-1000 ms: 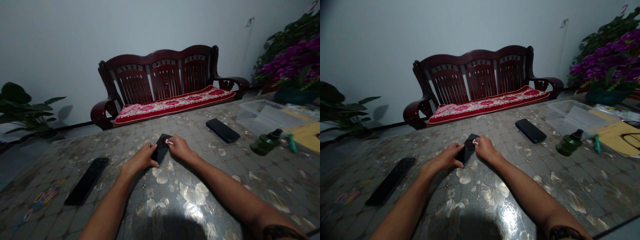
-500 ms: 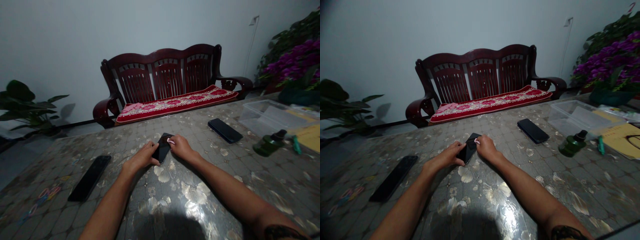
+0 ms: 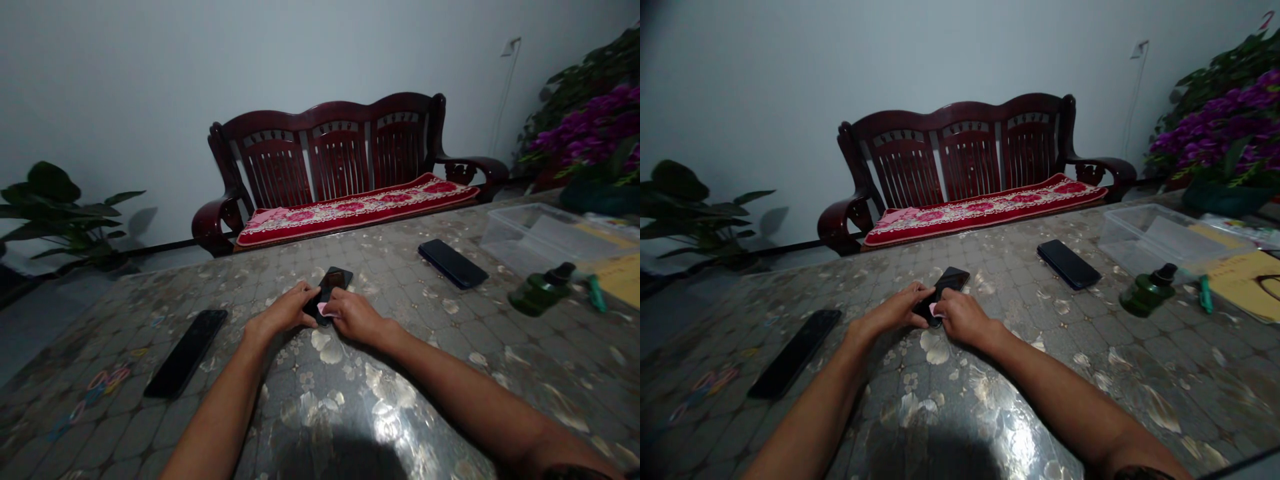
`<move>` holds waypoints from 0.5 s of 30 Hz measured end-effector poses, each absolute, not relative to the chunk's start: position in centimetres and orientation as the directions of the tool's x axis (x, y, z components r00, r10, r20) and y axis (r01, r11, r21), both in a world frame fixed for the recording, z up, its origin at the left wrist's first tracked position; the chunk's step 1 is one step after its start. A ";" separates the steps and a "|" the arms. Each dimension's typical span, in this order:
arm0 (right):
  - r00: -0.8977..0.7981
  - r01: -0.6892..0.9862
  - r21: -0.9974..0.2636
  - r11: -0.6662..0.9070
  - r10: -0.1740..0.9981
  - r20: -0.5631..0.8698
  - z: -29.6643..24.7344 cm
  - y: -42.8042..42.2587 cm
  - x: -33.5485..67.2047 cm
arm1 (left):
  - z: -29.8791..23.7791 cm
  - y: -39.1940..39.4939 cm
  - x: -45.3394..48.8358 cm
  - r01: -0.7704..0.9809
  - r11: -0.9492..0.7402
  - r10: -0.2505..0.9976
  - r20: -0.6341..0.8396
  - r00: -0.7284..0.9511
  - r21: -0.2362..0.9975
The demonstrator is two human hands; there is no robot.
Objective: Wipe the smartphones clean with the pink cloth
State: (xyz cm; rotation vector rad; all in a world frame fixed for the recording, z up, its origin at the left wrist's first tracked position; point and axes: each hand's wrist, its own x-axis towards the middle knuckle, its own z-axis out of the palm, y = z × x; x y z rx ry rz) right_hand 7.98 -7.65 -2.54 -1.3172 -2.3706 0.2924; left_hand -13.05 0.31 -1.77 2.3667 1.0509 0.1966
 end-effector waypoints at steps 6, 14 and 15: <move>-0.595 0.689 -0.302 0.658 0.752 0.282 -2.0 -8.1 8.2 | -1.4 0.1 -12.9 0.641 -0.556 0.719 -0.081 0.691 0.530; -0.516 0.782 -0.220 0.583 0.803 0.298 -2.4 -7.3 9.8 | -0.8 -0.1 -12.6 0.692 -0.510 0.744 -0.140 0.653 0.512; -0.567 0.748 -0.205 0.631 0.768 0.298 -2.5 -7.5 9.6 | -0.8 -0.1 -12.5 0.694 -0.514 0.743 -0.143 0.654 0.504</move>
